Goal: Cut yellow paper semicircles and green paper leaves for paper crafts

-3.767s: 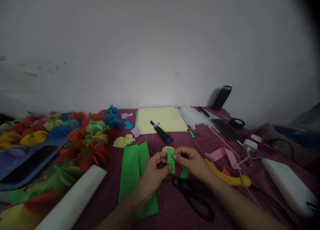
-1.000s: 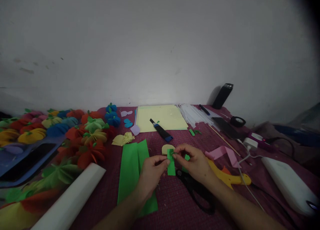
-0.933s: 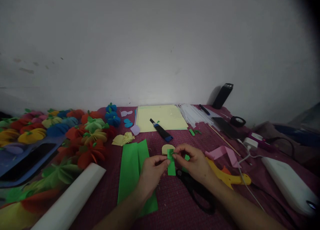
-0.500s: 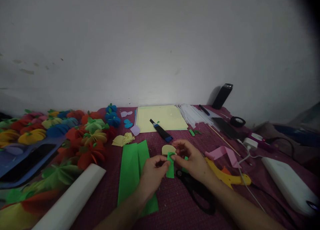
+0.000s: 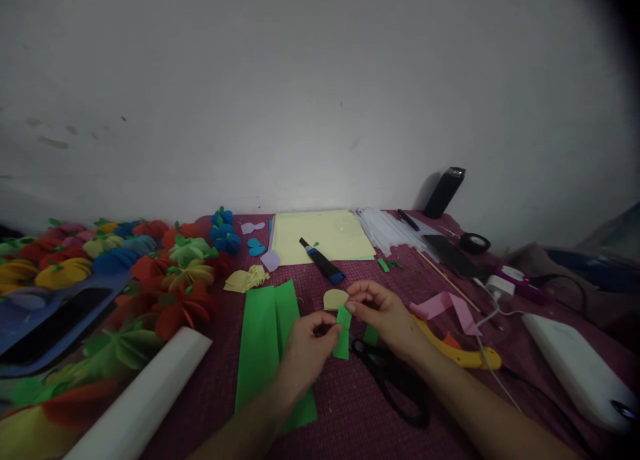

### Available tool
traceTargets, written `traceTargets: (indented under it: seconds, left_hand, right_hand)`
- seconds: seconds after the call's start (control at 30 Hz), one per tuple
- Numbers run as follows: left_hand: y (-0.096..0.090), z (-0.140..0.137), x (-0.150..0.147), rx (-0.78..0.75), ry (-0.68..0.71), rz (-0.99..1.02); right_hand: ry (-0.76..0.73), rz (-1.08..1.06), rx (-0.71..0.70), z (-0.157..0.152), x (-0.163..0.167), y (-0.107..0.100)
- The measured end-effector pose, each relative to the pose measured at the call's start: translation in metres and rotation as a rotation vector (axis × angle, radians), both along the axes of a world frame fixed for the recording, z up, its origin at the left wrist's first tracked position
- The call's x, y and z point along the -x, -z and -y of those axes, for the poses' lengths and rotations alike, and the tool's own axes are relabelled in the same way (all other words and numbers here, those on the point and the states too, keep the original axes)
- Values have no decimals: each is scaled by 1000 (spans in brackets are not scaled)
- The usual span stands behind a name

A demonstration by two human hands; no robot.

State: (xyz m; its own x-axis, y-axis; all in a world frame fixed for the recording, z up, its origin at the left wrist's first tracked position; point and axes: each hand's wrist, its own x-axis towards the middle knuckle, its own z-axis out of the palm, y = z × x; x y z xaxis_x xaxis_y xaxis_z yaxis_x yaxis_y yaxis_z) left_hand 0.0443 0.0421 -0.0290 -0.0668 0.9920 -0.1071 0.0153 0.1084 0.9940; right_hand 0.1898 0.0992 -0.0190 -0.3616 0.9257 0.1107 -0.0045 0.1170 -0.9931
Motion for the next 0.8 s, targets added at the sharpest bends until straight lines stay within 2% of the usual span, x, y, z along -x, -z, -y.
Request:
traceTargets:
  seconds: [0.17, 0.33, 0.47, 0.53, 0.6, 0.7, 0.8]
  left_hand:
    - [0, 0, 0, 13, -2, 7]
    - [1, -1, 1, 39, 32, 28]
    - [-1, -2, 6, 26, 30, 45]
    - [-5, -2, 10, 8, -22, 64]
    - [-7, -3, 14, 0, -79, 93]
    - [-8, -4, 19, -10, -124, 99]
    - [-5, -5, 20, -51, -142, 46]
  right_hand:
    - [4, 7, -2, 0, 1, 0]
    - [32, 68, -67, -3, -1, -2]
    - [163, 72, -122, -11, -6, 1]
    - [214, 128, -176, -14, -8, 4]
    - [176, 279, -246, -15, -9, 8]
    - [99, 521, -424, -11, -6, 9]
    - [140, 541, -577, -1, -4, 3]
